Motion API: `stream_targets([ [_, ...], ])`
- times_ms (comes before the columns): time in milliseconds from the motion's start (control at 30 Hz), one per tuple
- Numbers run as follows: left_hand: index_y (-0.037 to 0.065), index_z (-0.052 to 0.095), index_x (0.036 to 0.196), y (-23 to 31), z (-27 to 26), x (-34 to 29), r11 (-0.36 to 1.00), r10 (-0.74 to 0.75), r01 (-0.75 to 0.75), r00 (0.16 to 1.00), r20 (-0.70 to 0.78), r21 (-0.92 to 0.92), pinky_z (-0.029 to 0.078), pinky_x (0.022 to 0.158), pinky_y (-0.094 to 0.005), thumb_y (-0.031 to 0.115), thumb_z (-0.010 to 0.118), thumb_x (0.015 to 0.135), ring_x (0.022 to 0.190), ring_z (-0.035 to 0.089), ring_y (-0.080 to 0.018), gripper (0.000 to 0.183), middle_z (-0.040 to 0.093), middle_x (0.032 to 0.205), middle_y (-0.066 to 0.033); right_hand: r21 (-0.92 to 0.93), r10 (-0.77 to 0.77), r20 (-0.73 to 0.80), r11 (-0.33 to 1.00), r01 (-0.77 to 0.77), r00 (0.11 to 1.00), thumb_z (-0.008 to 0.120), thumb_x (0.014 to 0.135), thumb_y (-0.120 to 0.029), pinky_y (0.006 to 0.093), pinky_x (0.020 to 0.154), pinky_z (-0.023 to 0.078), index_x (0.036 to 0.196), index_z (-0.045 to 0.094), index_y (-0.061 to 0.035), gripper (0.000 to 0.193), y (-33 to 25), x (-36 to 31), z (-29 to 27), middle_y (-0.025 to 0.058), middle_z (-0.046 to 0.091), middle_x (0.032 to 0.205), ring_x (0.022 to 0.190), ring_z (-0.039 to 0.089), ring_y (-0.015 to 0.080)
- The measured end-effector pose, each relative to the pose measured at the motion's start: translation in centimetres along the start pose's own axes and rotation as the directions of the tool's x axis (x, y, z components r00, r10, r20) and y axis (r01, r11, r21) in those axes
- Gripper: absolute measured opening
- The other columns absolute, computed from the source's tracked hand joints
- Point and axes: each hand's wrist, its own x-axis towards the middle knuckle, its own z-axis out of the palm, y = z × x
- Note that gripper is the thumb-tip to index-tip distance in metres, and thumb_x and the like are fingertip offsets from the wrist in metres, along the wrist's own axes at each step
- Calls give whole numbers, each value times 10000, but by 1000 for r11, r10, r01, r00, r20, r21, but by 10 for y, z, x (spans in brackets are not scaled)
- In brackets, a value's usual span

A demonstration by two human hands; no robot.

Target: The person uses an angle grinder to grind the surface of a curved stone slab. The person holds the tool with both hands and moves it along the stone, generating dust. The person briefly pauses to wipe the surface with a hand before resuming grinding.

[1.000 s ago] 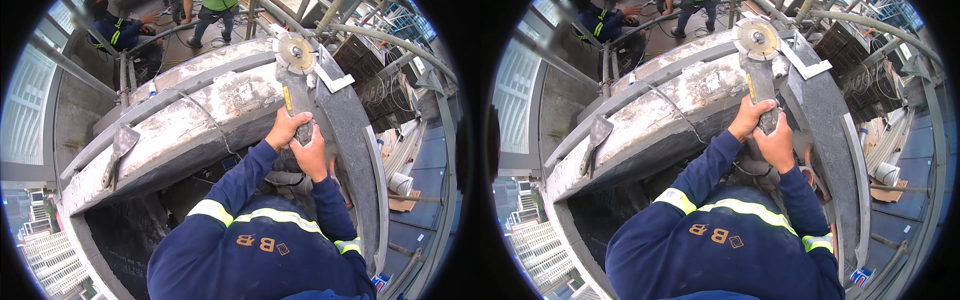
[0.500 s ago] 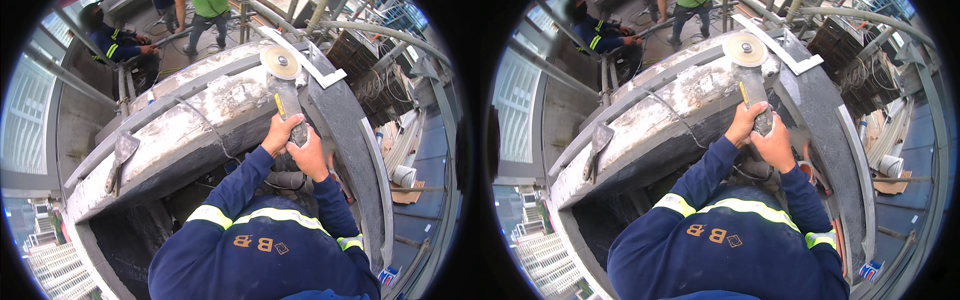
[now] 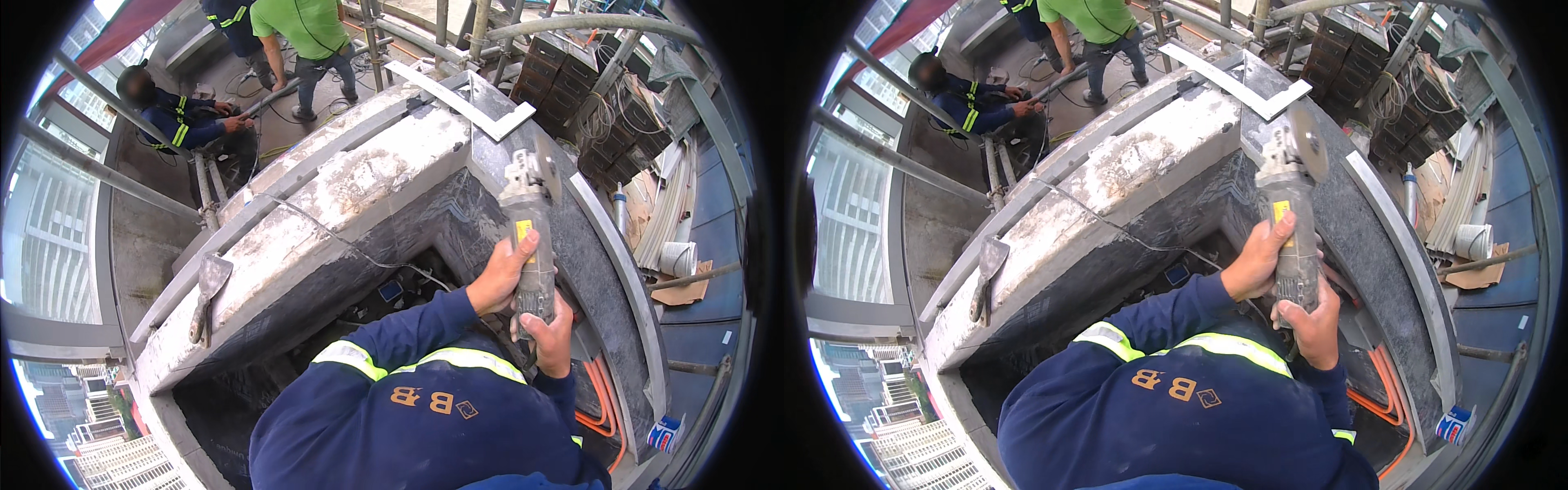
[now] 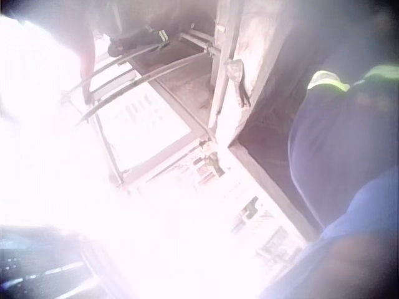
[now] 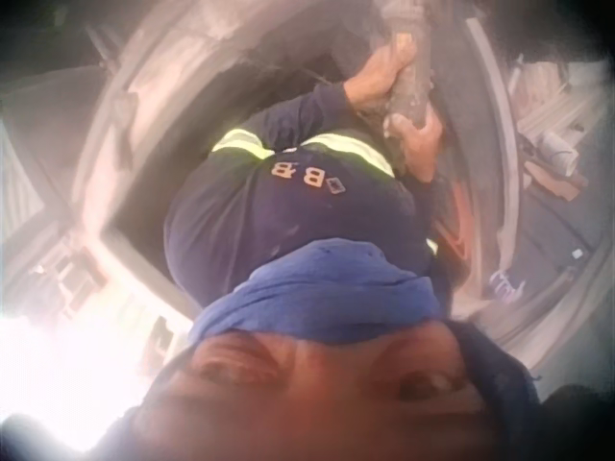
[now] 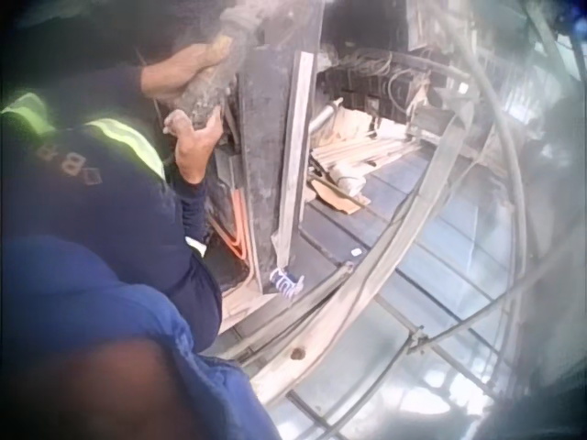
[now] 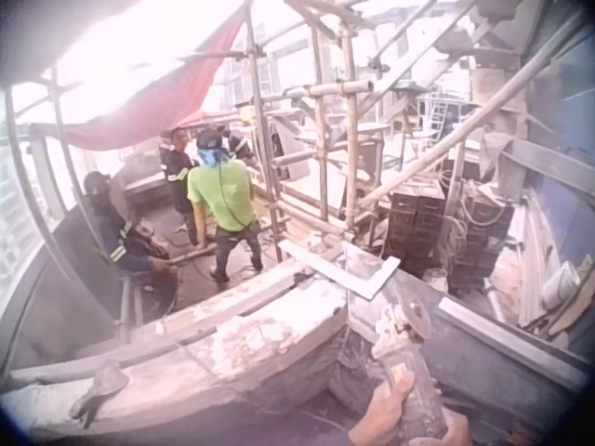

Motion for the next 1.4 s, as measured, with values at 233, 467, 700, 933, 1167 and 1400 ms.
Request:
stream_targets([
  [233, 14, 530, 1249, -27, 36, 6, 997, -31, 29, 999, 20, 76, 621, 783, -374, 609, 547, 1027, 906, 716, -226, 635, 668, 1036, -139, 46, -57, -67, 997, 60, 996, 743, 807, -285, 281, 574, 528, 1179, 558, 72, 548, -6, -28, -28, 122, 645, 953, 673, 645, 158],
  [467, 26, 556, 1222, -40, 39, 5, 998, -57, 57, 994, -90, -3, 618, 755, -392, 624, 474, 1051, 873, 713, -242, 627, 675, 1036, -138, 99, -3, -16, 995, 5, 1000, 749, 800, -291, 285, 549, 523, 1181, 555, 73, 561, -1, -27, -44, 110, 629, 919, 655, 640, 167],
  [700, 42, 558, 1258, -27, 18, -6, 989, 16, -44, 981, -194, -140, 609, 795, -430, 659, 388, 1060, 891, 701, -257, 670, 674, 1069, -137, 92, 31, 154, 995, -46, 988, 742, 825, -214, 288, 558, 533, 1162, 573, 72, 473, 0, -12, -41, 119, 644, 944, 675, 648, 155],
  [933, -24, 139, 1644, 128, -28, -36, 157, 816, -55, 570, -98, 986, 473, 586, -327, 71, 565, 1017, 619, 558, -138, 765, 617, 698, -66, 115, -26, 178, 993, 5, 984, 734, 837, -235, 284, 569, 537, 1163, 591, 72, 470, -20, 9, -32, 141, 666, 988, 699, 652, 157],
  [1167, -57, 393, 1552, 130, -42, -37, 326, 731, -123, 661, -167, 937, 465, 636, -238, 269, 630, 1035, 718, 537, -74, 655, 599, 824, -9, 65, -39, 177, 998, 28, 984, 729, 864, -178, 272, 592, 539, 1176, 593, 67, 420, -17, 19, -32, 125, 677, 976, 716, 655, 145],
  [1400, 5, 425, 1475, 4, -24, -32, 992, 117, -127, 959, -259, -23, 565, 945, -476, 731, 303, 1035, 1082, 665, -299, 858, 627, 1262, -185, -21, 110, 258, 994, -108, 960, 765, 853, -118, 262, 594, 511, 1156, 593, 60, 391, 0, 25, -14, 72, 670, 806, 653, 631, 109],
])
